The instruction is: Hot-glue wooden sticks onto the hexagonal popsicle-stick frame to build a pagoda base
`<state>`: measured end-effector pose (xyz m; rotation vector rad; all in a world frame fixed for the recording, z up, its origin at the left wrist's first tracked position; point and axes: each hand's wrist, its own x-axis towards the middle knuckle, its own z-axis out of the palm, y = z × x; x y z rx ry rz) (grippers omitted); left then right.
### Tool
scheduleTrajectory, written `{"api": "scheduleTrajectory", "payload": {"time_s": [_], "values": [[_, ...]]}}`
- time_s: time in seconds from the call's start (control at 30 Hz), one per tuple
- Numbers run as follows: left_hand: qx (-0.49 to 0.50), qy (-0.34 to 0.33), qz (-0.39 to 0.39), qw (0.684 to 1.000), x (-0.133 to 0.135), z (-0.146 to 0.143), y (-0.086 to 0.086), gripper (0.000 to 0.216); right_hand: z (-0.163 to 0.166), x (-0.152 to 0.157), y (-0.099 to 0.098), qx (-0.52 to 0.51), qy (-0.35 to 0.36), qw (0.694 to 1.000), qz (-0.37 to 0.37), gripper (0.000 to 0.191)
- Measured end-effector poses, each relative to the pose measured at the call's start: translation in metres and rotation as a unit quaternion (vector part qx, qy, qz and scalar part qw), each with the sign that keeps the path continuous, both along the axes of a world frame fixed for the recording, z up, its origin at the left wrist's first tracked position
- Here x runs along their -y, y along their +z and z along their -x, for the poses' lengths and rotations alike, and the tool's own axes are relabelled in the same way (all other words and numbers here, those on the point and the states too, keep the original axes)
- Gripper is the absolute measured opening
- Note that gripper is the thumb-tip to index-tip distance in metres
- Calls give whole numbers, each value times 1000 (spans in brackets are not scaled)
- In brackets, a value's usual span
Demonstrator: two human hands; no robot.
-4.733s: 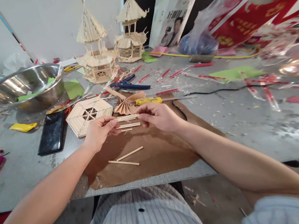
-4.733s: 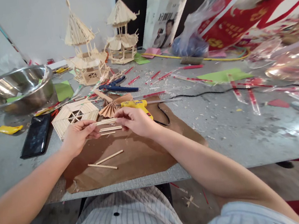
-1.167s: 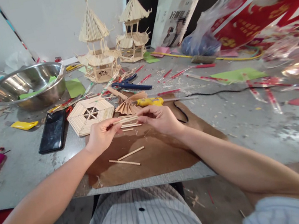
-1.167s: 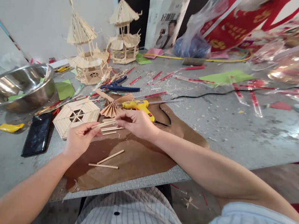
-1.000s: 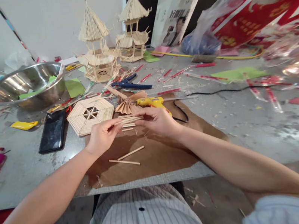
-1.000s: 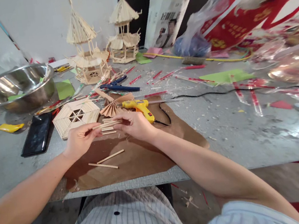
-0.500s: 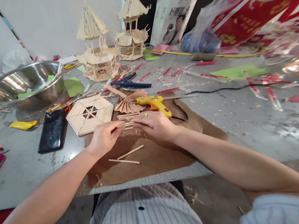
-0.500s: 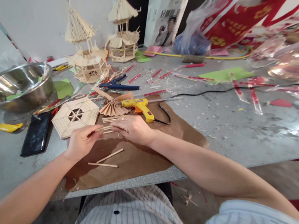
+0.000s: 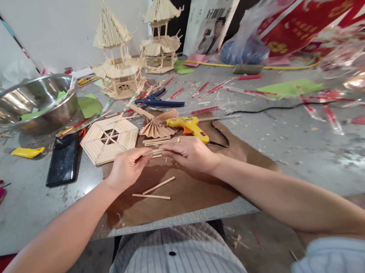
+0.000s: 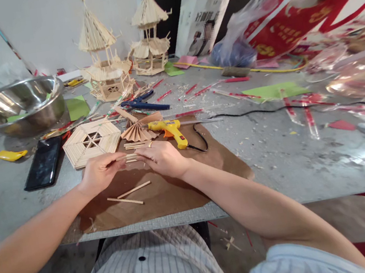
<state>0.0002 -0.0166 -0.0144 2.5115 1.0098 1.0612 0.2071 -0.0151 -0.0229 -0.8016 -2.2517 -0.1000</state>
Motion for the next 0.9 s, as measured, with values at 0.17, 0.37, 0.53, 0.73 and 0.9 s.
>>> {"api": "scheduleTrajectory", "payload": {"time_s": [0.17,0.37,0.53,0.73,0.9], "values": [[-8,-1,0,1000,0,0,1,18,-1,-2,-4,6,-6,1000,10,22],[8,14,30,999,-3,0,-3,21,-3,-7,-9,13,-14,1000,18,26],[-39,10,29,999,-4,0,-4,32,-3,-6,-8,26,-19,999,-10,24],[-158,29,-67,985,-2,0,-4,25,-2,0,-3,73,19,997,-34,25],[-217,32,-219,951,0,0,-5,21,2,2,-3,98,10,994,-46,25]]}}
